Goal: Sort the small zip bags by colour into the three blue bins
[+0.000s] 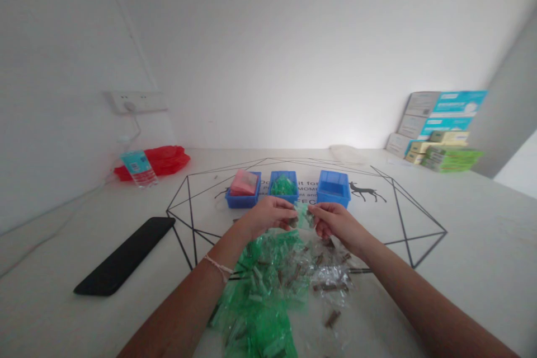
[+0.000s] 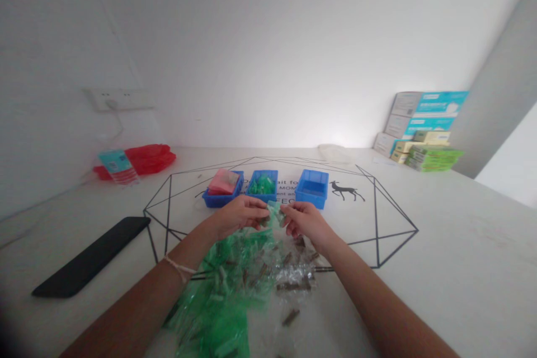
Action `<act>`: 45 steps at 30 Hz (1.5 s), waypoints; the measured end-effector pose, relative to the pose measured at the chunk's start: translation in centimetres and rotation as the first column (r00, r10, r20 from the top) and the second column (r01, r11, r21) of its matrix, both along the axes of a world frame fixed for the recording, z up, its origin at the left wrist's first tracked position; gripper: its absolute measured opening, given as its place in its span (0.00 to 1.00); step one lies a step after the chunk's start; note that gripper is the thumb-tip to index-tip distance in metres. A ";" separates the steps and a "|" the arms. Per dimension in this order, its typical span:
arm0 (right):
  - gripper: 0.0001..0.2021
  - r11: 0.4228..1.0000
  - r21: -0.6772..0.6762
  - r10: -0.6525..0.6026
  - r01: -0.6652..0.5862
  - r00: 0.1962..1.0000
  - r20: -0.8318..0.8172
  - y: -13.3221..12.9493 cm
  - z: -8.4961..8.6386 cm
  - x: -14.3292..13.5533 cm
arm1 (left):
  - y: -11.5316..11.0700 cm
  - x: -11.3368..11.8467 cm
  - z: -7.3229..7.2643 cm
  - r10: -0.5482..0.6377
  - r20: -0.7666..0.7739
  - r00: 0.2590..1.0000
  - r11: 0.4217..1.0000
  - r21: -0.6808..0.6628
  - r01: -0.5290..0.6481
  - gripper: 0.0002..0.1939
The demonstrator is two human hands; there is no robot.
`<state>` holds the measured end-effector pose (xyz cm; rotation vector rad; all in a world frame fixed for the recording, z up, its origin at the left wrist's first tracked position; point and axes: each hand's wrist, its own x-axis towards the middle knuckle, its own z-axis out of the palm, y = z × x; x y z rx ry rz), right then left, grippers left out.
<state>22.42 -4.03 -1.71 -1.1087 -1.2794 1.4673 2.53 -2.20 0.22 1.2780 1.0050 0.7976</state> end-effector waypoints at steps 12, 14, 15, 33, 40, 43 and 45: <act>0.14 0.974 -0.226 -0.034 -0.002 0.987 -0.156 -0.4 0.3 0.2 | 0.2 -0.2 -0.3 0.102 0.083 0.991 0.970 -0.229 -0.081 0.20; 0.17 0.987 -0.163 -0.026 -0.002 0.984 -0.174 -0.3 0.1 0.2 | 0.2 -0.2 -0.3 0.103 0.109 0.989 0.980 -0.182 -0.082 0.19; 0.18 0.993 -0.118 -0.010 -0.011 0.984 -0.176 -0.3 -0.1 0.2 | 0.3 -0.3 -0.3 0.095 0.126 0.987 0.985 -0.154 -0.075 0.18; 0.03 0.798 0.591 -0.097 -0.117 0.943 0.317 0.8 -1.3 0.7 | 0.8 -1.5 -0.6 -0.053 -0.036 0.998 0.998 0.021 0.054 0.25; 0.19 0.941 0.338 -0.038 0.015 0.997 0.063 0.8 -1.0 -0.1 | 0.2 -0.9 0.0 -0.027 -0.074 0.997 0.998 0.053 0.031 0.15; 0.22 0.957 0.281 -0.082 0.073 0.996 0.021 0.7 -0.6 -0.2 | 0.4 -0.9 0.5 0.046 0.040 0.998 0.995 0.084 -0.049 0.18; 0.21 0.962 0.256 -0.103 0.092 0.994 0.029 0.7 -0.5 -0.1 | 0.9 -1.3 1.0 0.176 0.129 0.976 0.971 0.140 -0.194 0.18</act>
